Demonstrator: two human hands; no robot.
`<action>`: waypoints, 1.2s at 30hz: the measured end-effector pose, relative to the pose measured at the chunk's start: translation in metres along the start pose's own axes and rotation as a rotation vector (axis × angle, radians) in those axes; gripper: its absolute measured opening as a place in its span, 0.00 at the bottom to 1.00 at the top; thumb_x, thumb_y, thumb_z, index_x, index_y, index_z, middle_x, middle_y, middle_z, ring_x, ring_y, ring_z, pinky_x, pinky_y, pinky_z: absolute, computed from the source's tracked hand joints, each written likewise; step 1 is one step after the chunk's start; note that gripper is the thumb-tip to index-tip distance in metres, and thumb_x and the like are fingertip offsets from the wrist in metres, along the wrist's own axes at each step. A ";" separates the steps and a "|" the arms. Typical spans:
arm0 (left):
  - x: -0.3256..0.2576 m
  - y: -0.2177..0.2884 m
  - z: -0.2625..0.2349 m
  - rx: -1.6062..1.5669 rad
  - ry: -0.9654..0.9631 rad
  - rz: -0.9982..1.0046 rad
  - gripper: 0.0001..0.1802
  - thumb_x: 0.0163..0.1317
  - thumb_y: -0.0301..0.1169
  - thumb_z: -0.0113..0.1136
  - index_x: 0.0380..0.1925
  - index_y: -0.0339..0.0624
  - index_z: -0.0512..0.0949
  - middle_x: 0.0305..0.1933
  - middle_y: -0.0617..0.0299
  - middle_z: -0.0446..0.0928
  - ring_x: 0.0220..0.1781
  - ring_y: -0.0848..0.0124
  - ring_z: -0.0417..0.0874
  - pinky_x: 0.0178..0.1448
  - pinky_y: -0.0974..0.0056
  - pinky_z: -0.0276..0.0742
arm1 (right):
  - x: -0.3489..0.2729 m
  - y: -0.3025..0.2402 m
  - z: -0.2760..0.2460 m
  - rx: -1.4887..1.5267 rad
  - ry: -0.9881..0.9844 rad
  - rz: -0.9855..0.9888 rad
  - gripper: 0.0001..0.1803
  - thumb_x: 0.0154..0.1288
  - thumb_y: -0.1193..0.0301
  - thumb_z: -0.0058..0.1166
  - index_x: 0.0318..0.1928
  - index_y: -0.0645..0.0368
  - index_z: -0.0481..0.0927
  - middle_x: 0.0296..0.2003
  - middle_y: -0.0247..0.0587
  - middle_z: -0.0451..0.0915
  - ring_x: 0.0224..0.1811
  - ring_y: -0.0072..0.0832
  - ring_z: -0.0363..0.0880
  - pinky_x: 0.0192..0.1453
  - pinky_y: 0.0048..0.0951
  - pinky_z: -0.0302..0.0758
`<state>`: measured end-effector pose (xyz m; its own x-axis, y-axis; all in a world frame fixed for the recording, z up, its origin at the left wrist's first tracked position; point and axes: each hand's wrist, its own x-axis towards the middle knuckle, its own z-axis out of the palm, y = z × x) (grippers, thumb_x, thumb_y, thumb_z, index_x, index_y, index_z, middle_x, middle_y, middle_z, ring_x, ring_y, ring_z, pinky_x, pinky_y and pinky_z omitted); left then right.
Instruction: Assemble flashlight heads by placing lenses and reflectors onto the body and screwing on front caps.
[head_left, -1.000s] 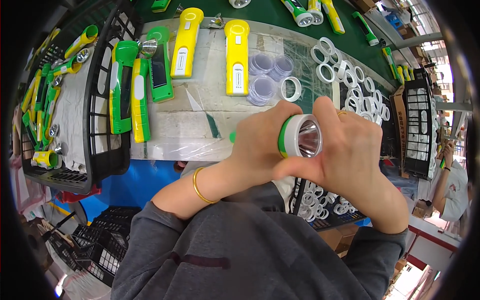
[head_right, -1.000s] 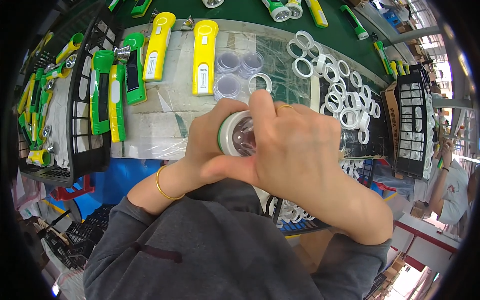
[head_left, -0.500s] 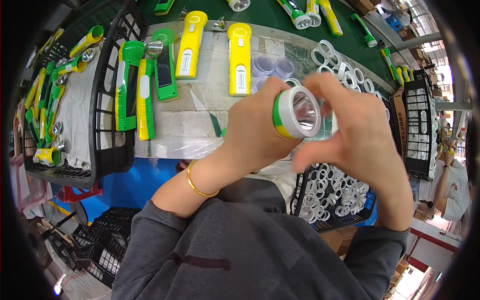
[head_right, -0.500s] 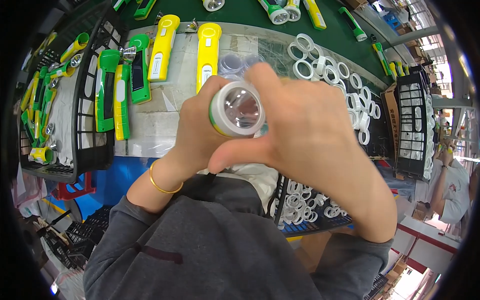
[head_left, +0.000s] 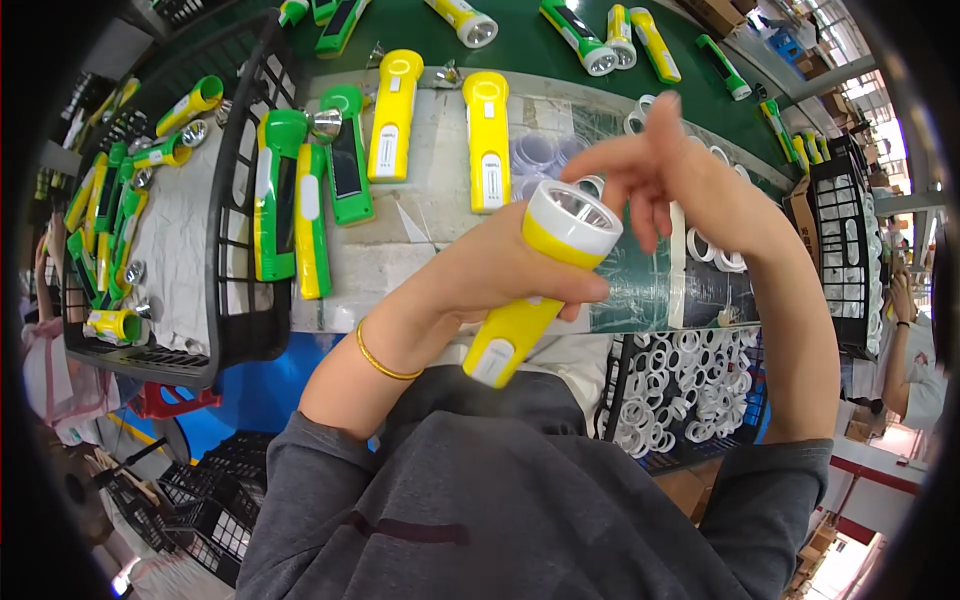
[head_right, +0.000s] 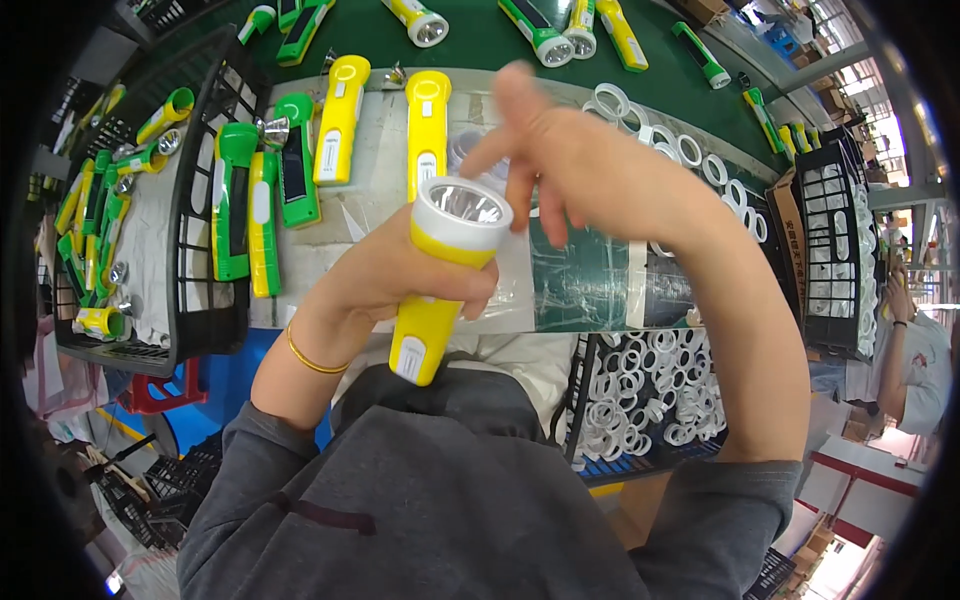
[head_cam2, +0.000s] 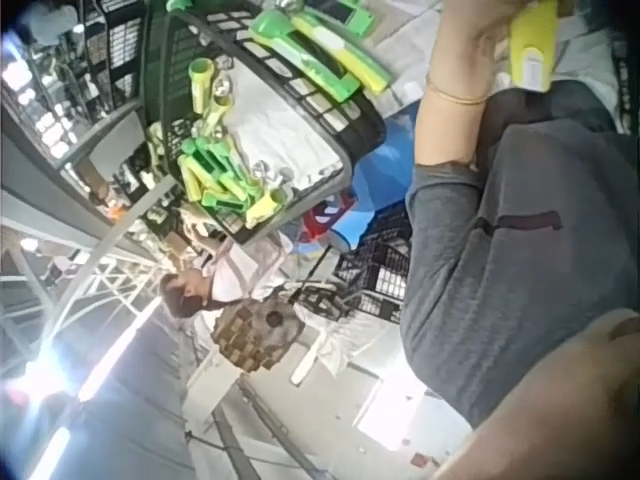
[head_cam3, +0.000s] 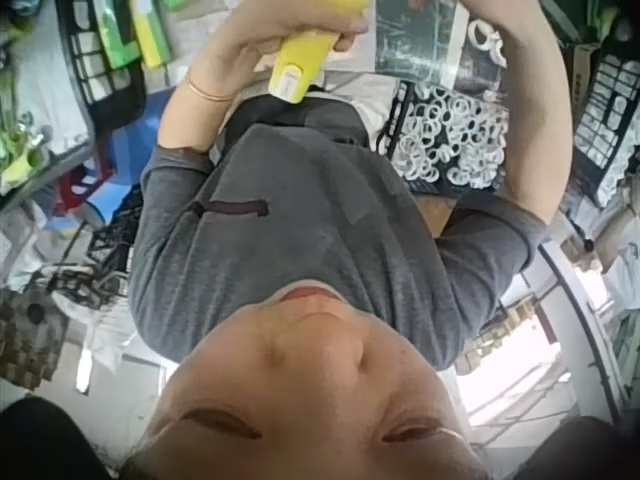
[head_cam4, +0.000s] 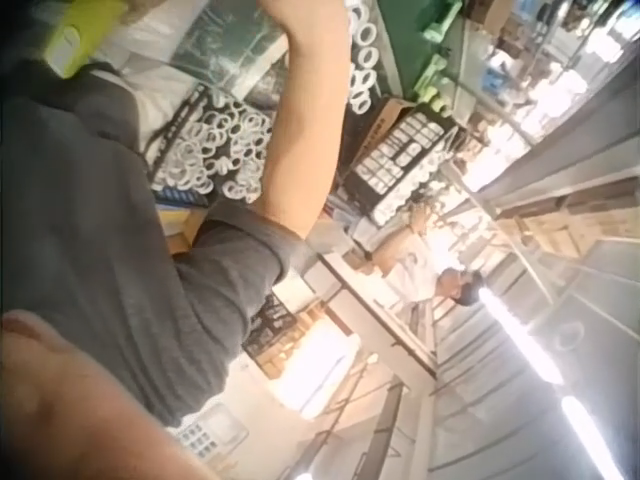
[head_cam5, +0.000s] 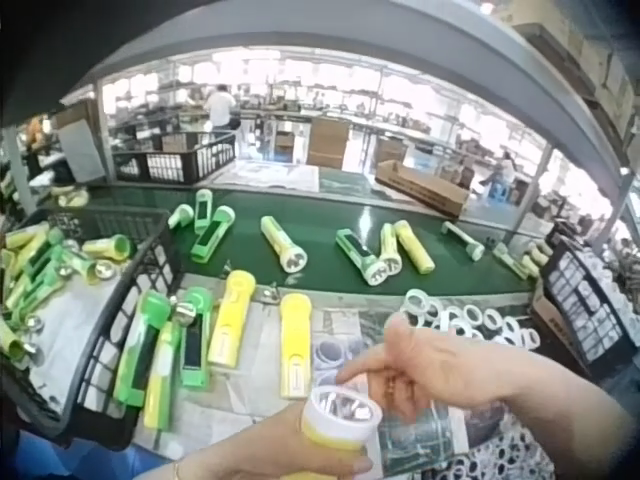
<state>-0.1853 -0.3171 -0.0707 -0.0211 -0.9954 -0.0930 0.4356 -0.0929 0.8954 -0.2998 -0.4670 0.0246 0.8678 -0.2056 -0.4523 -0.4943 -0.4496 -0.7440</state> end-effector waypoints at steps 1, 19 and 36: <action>0.000 -0.001 -0.003 -0.154 -0.100 -0.076 0.16 0.47 0.28 0.69 0.35 0.38 0.75 0.26 0.59 0.77 0.25 0.70 0.80 0.28 0.66 0.76 | 0.000 0.009 -0.007 0.109 0.040 -0.041 0.41 0.70 0.41 0.15 0.54 0.57 0.76 0.26 0.32 0.76 0.21 0.17 0.72 0.25 0.18 0.65; 0.049 0.046 -0.126 1.597 1.054 0.286 0.47 0.44 0.40 0.73 0.59 0.29 0.58 0.47 0.42 0.74 0.48 0.54 0.79 0.51 0.56 0.77 | 0.123 0.068 -0.097 0.248 0.824 -0.073 0.22 0.68 0.53 0.44 0.41 0.63 0.73 0.29 0.38 0.77 0.24 0.29 0.79 0.24 0.27 0.74; -0.035 0.036 -0.026 0.866 0.403 0.341 0.37 0.43 0.19 0.58 0.58 0.42 0.62 0.48 0.54 0.74 0.52 0.62 0.77 0.56 0.63 0.71 | 0.048 0.019 0.068 0.606 0.514 -0.696 0.31 0.73 0.55 0.40 0.68 0.61 0.58 0.59 0.43 0.69 0.59 0.30 0.69 0.60 0.30 0.68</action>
<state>-0.1451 -0.2851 -0.0463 0.3573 -0.9053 0.2296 -0.4437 0.0517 0.8947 -0.2708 -0.4261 -0.0450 0.8166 -0.4766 0.3257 0.3012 -0.1296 -0.9447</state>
